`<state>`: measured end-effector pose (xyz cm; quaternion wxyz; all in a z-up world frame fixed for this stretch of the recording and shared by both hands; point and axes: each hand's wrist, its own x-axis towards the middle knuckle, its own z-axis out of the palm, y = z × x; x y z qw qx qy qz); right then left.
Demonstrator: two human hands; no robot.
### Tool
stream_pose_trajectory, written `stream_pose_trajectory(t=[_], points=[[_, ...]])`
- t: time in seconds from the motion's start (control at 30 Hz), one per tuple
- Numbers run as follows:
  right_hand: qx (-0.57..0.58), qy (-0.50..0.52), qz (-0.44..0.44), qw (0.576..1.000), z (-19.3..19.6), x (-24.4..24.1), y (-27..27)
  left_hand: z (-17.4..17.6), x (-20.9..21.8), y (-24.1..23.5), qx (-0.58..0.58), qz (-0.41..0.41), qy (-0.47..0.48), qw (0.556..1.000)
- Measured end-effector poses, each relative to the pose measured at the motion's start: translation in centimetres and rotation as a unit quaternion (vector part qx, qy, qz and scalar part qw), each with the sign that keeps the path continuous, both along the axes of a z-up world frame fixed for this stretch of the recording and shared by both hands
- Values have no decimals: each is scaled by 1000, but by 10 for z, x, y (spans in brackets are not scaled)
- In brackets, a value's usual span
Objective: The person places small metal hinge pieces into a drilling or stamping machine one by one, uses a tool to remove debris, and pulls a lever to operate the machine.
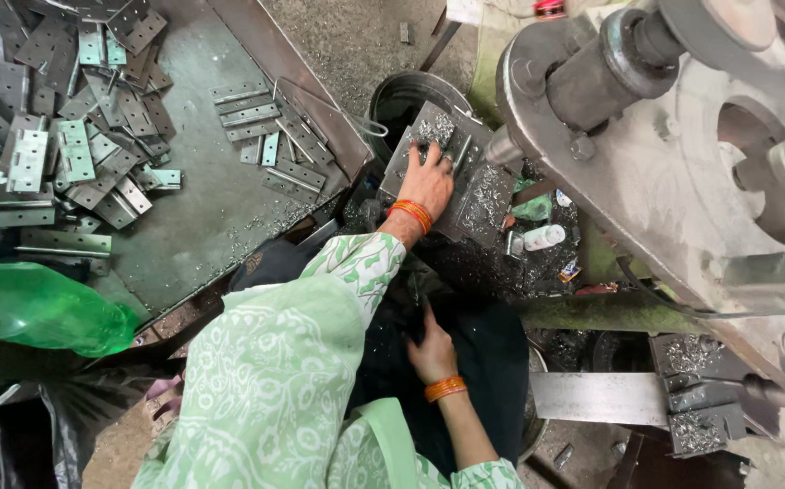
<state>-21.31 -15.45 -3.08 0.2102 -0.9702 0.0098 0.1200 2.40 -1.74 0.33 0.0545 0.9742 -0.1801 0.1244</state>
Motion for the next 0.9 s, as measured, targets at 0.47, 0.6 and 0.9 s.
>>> stream_pose_trajectory(t=[0.47, 0.6, 0.9], points=[[-15, -17, 46, 999, 7, 20, -23, -4, -20, 5, 33, -25, 0, 999], [28, -37, -12, 999, -52, -15, -10, -10, -17, 6, 15, -12, -28, 999], [9, 16, -5, 1000, -11, 6, -12, 2, -13, 6, 53, -20, 33, 998]])
